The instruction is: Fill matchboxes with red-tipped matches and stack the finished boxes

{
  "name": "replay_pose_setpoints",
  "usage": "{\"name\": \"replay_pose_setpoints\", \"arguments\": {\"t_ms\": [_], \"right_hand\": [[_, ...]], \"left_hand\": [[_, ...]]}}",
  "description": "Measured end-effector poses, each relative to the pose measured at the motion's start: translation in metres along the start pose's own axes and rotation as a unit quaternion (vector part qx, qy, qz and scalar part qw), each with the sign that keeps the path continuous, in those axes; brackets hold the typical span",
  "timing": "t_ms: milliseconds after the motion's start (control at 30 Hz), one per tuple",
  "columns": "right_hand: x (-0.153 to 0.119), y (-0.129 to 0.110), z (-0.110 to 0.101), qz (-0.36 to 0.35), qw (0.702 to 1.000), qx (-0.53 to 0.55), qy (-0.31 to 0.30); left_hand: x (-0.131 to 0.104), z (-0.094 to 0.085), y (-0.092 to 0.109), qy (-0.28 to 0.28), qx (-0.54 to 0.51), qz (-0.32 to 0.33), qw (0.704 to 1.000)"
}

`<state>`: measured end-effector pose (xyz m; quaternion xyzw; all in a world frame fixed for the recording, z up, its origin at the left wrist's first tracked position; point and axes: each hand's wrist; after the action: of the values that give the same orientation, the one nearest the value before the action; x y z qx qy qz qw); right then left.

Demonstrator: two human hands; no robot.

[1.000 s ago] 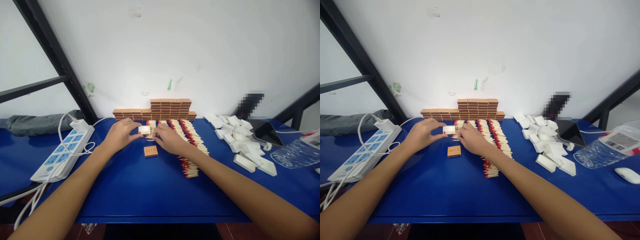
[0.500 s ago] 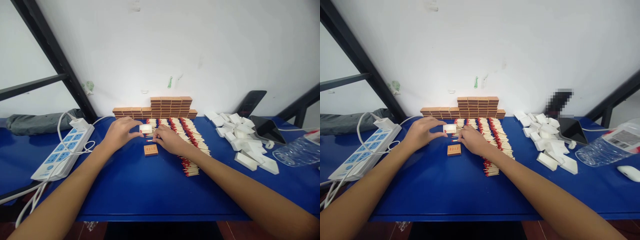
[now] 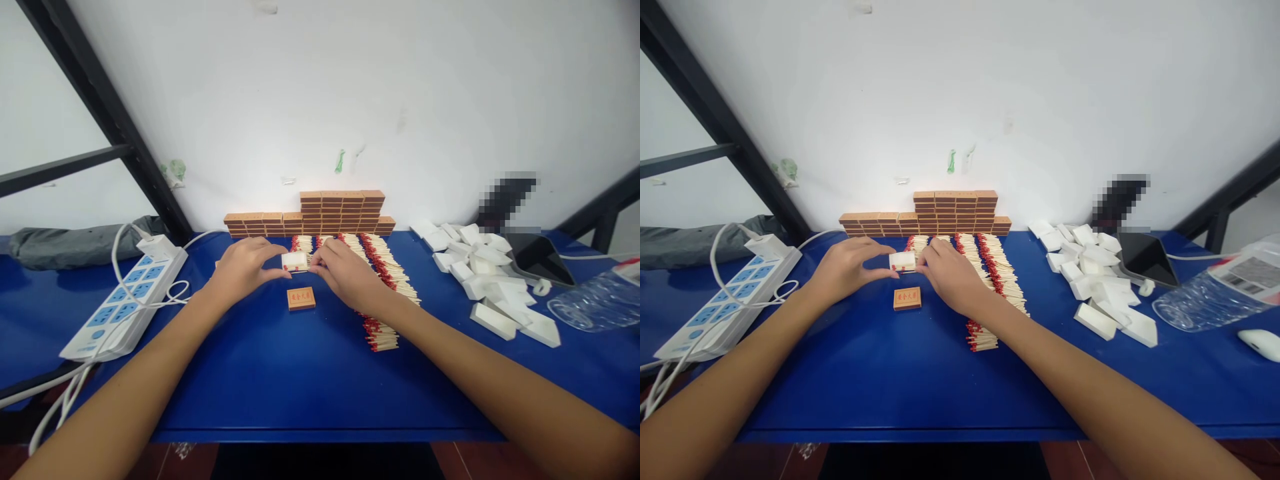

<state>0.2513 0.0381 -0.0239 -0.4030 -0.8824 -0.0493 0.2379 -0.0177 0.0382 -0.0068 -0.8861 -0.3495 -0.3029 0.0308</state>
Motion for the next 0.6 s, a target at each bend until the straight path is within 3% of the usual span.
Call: {"name": "replay_pose_setpoints", "arguments": {"t_ms": [300,467,600], "right_hand": [[0.0,-0.01,0.002,-0.029,0.996,-0.075,0.048],[0.003,-0.005,0.003,-0.012,0.997,-0.029,0.073],[0.008,0.002,0.014,-0.012,0.999,0.006,0.031]], "left_hand": [[0.0,0.008,0.018,-0.001,-0.03,0.029,0.999],[0.001,0.0,0.005,-0.008,-0.019,-0.022,1.0],[0.001,-0.006,-0.009,0.014,0.013,-0.056,0.998]]}}
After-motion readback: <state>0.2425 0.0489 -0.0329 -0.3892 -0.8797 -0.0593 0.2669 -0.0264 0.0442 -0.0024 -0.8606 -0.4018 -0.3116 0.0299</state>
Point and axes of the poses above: each hand's wrist, its own x-axis towards the middle knuckle, its own z-axis out of the palm, y = z × x, and after that the axes turned 14 degrees about -x, right-handed
